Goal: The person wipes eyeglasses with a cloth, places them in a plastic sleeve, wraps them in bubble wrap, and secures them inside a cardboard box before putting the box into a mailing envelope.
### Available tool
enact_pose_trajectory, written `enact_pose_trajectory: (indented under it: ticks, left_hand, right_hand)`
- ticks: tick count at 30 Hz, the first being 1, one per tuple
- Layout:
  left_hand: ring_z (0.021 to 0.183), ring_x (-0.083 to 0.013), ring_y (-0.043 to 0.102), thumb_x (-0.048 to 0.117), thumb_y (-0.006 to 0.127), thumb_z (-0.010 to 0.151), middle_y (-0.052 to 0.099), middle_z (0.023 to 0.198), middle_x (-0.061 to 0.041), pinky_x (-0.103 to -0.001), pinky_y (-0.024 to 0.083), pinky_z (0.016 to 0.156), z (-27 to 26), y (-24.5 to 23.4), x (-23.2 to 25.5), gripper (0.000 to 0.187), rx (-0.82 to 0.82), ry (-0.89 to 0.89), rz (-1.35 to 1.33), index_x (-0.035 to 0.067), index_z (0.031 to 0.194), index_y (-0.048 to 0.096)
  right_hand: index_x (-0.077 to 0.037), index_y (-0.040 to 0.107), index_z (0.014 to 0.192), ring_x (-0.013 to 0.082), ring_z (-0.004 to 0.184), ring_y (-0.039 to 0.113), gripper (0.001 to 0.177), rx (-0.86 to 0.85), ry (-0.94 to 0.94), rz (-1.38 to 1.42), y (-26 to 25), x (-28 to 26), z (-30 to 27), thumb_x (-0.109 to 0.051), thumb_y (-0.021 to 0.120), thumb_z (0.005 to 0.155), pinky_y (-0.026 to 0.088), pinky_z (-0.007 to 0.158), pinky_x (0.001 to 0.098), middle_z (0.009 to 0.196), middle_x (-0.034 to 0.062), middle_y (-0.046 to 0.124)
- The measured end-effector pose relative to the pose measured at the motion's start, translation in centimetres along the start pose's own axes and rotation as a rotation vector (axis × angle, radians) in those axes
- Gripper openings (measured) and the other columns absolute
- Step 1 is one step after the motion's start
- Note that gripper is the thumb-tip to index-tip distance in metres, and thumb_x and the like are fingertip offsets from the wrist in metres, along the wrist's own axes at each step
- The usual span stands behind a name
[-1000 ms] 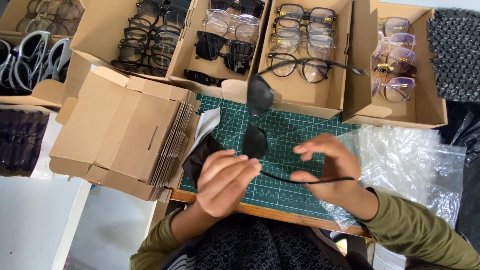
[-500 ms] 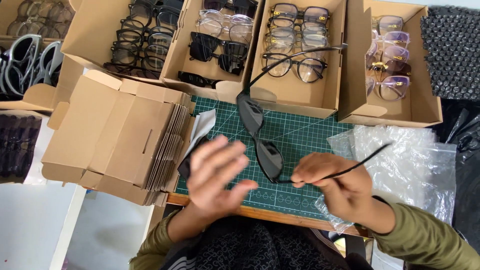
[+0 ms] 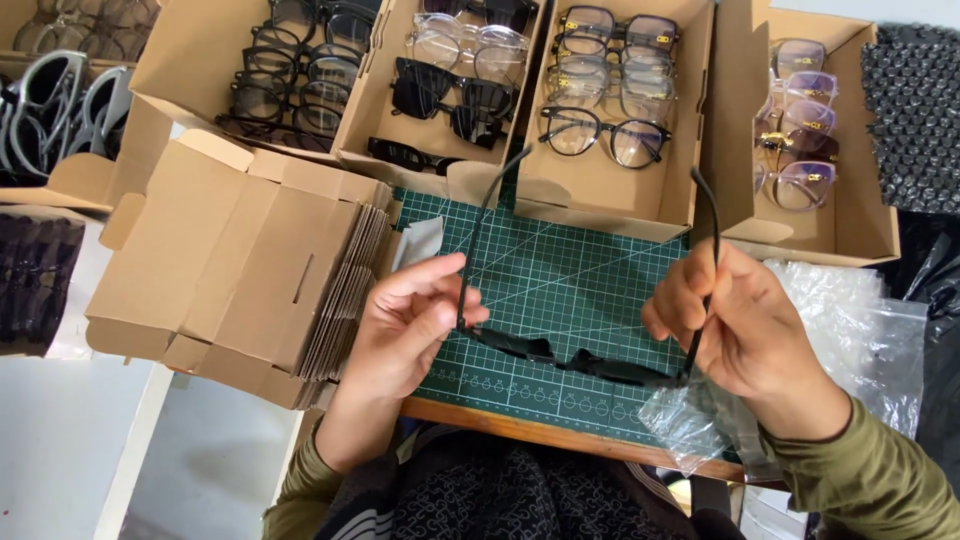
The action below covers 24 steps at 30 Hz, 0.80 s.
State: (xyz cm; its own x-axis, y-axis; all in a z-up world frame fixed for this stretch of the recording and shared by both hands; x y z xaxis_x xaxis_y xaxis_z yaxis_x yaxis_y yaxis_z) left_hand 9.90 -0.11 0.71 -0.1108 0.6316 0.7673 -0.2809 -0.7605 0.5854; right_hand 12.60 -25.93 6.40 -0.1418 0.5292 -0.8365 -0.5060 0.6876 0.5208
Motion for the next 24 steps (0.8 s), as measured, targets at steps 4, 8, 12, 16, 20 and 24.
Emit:
enact_pose_trajectory:
  ticks: [4,8,12,16,20,24]
  left_hand:
    - [0.117,-0.0213,0.067,0.019,0.078,0.1,0.069,0.12,-0.011,-0.037,0.062,0.092,-0.1,0.3,-0.5,0.063,-0.047,-0.079,-0.093,0.003,0.153,0.049]
    - [0.118,-0.02,0.065,0.025,0.084,0.092,0.066,0.132,-0.018,-0.029,0.061,0.085,0.1,0.0,-1.1,0.079,0.014,-0.155,-0.041,0.001,0.156,0.044]
    - [0.114,-0.016,0.065,0.011,0.081,0.093,0.068,0.122,-0.014,-0.026,0.065,0.08,0.1,-0.7,-1.8,0.068,0.059,-0.174,-0.07,-0.002,0.152,0.049]
    - [0.086,-0.0084,0.07,0.01,0.081,0.089,0.064,0.12,-0.021,-0.021,0.066,0.073,-0.3,-1.1,-3.3,0.076,0.151,-0.284,-0.209,-0.004,0.154,0.044]
    - [0.083,-0.0083,0.072,0.005,0.074,0.094,0.057,0.124,-0.02,-0.024,0.067,0.076,-0.8,-1.3,-4.3,0.067,0.227,-0.335,-0.414,0.0,0.154,0.043]
    - [0.074,-0.0153,0.074,0.007,0.076,0.094,0.062,0.118,-0.017,-0.023,0.066,0.074,-0.9,-1.2,-4.6,0.063,0.236,-0.336,-0.393,0.002,0.15,0.047]
  right_hand:
    - [-0.01,0.064,0.11,0.0125,0.064,0.051,0.016,0.118,0.071,0.019,-2.3,1.3,0.1,-0.025,0.057,0.11,0.045,0.069,0.0334,0.082,-0.001,0.06]
    - [-0.004,0.063,0.13,0.0138,0.064,0.055,0.029,0.238,0.127,0.001,-3.4,1.9,-0.2,-0.021,0.062,0.106,0.048,0.07,0.0342,0.081,0.0022,0.066]
    - [-0.014,0.045,0.149,0.0183,0.071,0.062,0.049,0.293,0.134,0.096,-3.5,1.4,0.1,-0.009,0.062,0.102,0.052,0.072,0.0358,0.081,0.0102,0.068]
    - [-0.005,0.059,0.134,0.0169,0.069,0.066,0.031,0.35,0.135,0.015,-5.1,1.9,-0.4,-0.009,0.06,0.103,0.058,0.081,0.0377,0.087,0.0125,0.071]
    - [0.0,0.068,0.118,0.0238,0.087,0.073,0.024,0.296,0.101,-0.22,-5.0,1.3,-0.6,-0.011,0.06,0.098,0.056,0.075,0.0267,0.1,0.0154,0.075]
    - [0.001,0.067,0.114,0.0258,0.09,0.075,0.025,0.319,0.079,-0.234,-5.4,1.7,-0.5,-0.007,0.055,0.093,0.058,0.073,0.0245,0.096,0.0147,0.075]
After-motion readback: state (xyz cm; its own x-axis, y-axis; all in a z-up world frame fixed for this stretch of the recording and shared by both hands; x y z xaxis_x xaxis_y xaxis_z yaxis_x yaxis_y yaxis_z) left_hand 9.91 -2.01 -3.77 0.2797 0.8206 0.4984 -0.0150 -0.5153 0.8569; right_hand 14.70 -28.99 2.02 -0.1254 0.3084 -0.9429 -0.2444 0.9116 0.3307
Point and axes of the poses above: each hand's wrist, its own z-axis towards the middle knuckle, its own y-axis out of the palm, x = y × z, the point moved 9 cm from there along z, towards the middle knuckle
